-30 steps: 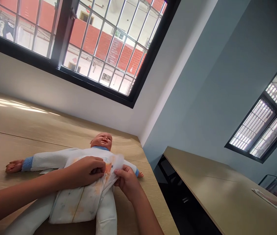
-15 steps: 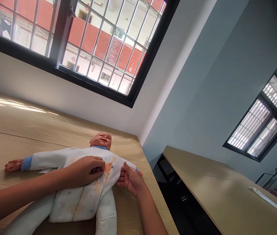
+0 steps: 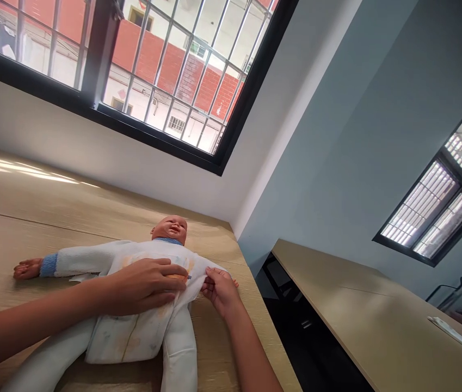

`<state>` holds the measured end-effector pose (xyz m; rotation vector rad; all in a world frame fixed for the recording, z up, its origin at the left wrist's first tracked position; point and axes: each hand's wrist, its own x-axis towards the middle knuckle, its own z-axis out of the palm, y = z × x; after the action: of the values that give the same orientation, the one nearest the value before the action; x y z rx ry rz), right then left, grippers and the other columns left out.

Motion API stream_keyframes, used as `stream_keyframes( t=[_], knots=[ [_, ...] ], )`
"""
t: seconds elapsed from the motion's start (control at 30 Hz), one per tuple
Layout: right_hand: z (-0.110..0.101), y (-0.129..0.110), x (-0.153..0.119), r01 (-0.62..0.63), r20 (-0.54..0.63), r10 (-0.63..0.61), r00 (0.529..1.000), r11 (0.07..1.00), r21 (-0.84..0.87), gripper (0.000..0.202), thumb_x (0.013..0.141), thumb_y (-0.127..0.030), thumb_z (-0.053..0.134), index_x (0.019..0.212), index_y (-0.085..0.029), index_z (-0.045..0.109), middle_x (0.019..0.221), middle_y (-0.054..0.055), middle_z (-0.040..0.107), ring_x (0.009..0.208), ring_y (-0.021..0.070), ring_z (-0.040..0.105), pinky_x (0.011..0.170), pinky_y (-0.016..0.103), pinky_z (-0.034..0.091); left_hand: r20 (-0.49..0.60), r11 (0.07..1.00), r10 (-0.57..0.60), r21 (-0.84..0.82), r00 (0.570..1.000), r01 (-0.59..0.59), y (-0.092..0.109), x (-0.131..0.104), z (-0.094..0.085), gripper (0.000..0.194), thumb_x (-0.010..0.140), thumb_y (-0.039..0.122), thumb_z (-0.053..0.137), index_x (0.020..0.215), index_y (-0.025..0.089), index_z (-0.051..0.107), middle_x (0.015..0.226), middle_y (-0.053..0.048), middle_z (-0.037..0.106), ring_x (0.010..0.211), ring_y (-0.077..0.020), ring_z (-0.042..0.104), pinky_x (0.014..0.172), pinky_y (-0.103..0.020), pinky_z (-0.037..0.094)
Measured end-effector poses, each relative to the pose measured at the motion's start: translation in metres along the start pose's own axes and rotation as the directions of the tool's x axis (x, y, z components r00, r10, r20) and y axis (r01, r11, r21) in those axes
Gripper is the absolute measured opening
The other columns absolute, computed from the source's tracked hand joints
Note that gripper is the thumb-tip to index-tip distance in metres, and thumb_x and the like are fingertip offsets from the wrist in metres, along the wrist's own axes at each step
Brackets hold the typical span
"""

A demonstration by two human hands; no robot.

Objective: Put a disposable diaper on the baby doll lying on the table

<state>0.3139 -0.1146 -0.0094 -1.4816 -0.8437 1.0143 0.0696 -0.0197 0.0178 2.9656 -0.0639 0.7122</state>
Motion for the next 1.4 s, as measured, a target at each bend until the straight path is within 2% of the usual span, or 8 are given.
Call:
stream_keyframes(
  t=[0.13,0.23,0.37,0.47,0.57,0.87,1.1,1.4],
  knots=[
    [-0.012,-0.002,-0.004,-0.032,0.066,0.046,0.997,0.981,-0.192,0.027,0.067,-0.033,0.083,0.070,-0.016,0.062,0.060,-0.001,0.064,0.051,0.0106,0.055,0.050,0.022,0.036,-0.021,1.000,-0.023,-0.008,1.000,0.023,-0.002,0.000,0.004,0.019,0.102,0.030,0.051,0.112,0.027,0.067,0.128,-0.001,0.070,0.098,-0.0227,0.066,0.082,-0.036,0.040],
    [-0.009,0.000,-0.010,0.092,0.175,-0.025,0.984,0.919,-0.384,0.030,0.060,-0.020,0.085,0.085,-0.016,0.069,0.070,-0.002,0.068,0.058,0.0123,0.055,0.054,0.024,0.037,-0.017,0.999,-0.038,-0.009,0.999,0.038,-0.003,0.000,0.005,0.019,0.102,0.031,0.051,0.111,0.027,0.068,0.127,-0.001,0.070,0.100,-0.0235,0.066,0.082,-0.037,0.040],
    [0.007,0.008,-0.015,0.369,0.219,-0.299,0.929,0.693,-0.619,0.030,0.069,-0.023,0.080,0.097,-0.019,0.067,0.092,0.003,0.072,0.079,0.0195,0.059,0.066,0.028,0.038,-0.025,0.999,-0.045,-0.002,0.999,0.045,-0.002,0.000,0.005,0.018,0.101,0.030,0.053,0.109,0.027,0.069,0.124,-0.001,0.071,0.096,-0.0231,0.067,0.080,-0.036,0.040],
    [0.017,0.012,-0.016,0.400,0.203,-0.385,0.900,0.547,-0.736,0.013,0.077,-0.026,0.072,0.087,-0.021,0.065,0.090,0.006,0.071,0.080,0.0227,0.058,0.068,0.030,0.035,-0.055,0.999,-0.047,-0.023,0.997,0.046,-0.001,0.000,0.005,0.018,0.100,0.029,0.054,0.108,0.028,0.070,0.120,0.000,0.072,0.095,-0.0225,0.067,0.080,-0.035,0.041],
    [0.020,0.011,-0.016,0.412,0.217,-0.400,0.891,0.509,-0.756,0.006,0.083,-0.025,0.064,0.078,-0.022,0.062,0.085,0.007,0.071,0.076,0.0220,0.056,0.066,0.031,0.031,-0.068,0.998,-0.055,-0.038,0.996,0.052,-0.001,0.000,0.006,0.018,0.100,0.028,0.055,0.107,0.028,0.071,0.119,0.000,0.072,0.096,-0.0222,0.067,0.080,-0.035,0.041],
    [0.000,0.011,0.000,0.163,-0.045,-0.244,0.969,0.764,-0.625,0.018,0.072,-0.016,0.063,0.062,-0.022,0.050,0.056,-0.002,0.056,0.063,0.0165,0.050,0.061,0.028,0.033,-0.081,0.996,-0.065,-0.064,0.995,0.060,-0.002,0.000,0.008,0.019,0.100,0.028,0.054,0.107,0.029,0.072,0.118,0.000,0.073,0.098,-0.0218,0.067,0.082,-0.034,0.043],
    [0.000,0.015,0.004,0.037,0.004,-0.039,0.999,0.889,-0.456,0.020,0.071,-0.027,0.072,0.064,-0.022,0.054,0.047,-0.005,0.055,0.049,0.0135,0.053,0.049,0.024,0.037,-0.026,0.996,-0.073,-0.048,0.997,0.072,-0.004,0.001,0.008,0.022,0.102,0.030,0.052,0.113,0.031,0.072,0.122,0.002,0.072,0.101,-0.0232,0.066,0.084,-0.035,0.042],
    [-0.020,-0.015,-0.015,-0.030,0.189,0.083,0.978,0.963,-0.266,0.033,0.066,-0.040,0.079,0.071,-0.018,0.055,0.067,0.001,0.070,0.057,0.0106,0.060,0.058,0.023,0.044,0.012,0.990,-0.132,-0.045,0.991,0.132,-0.002,0.004,0.007,0.027,0.099,0.030,0.055,0.122,0.031,0.069,0.128,-0.001,0.070,0.105,-0.0257,0.067,0.087,-0.037,0.043]
  ],
)
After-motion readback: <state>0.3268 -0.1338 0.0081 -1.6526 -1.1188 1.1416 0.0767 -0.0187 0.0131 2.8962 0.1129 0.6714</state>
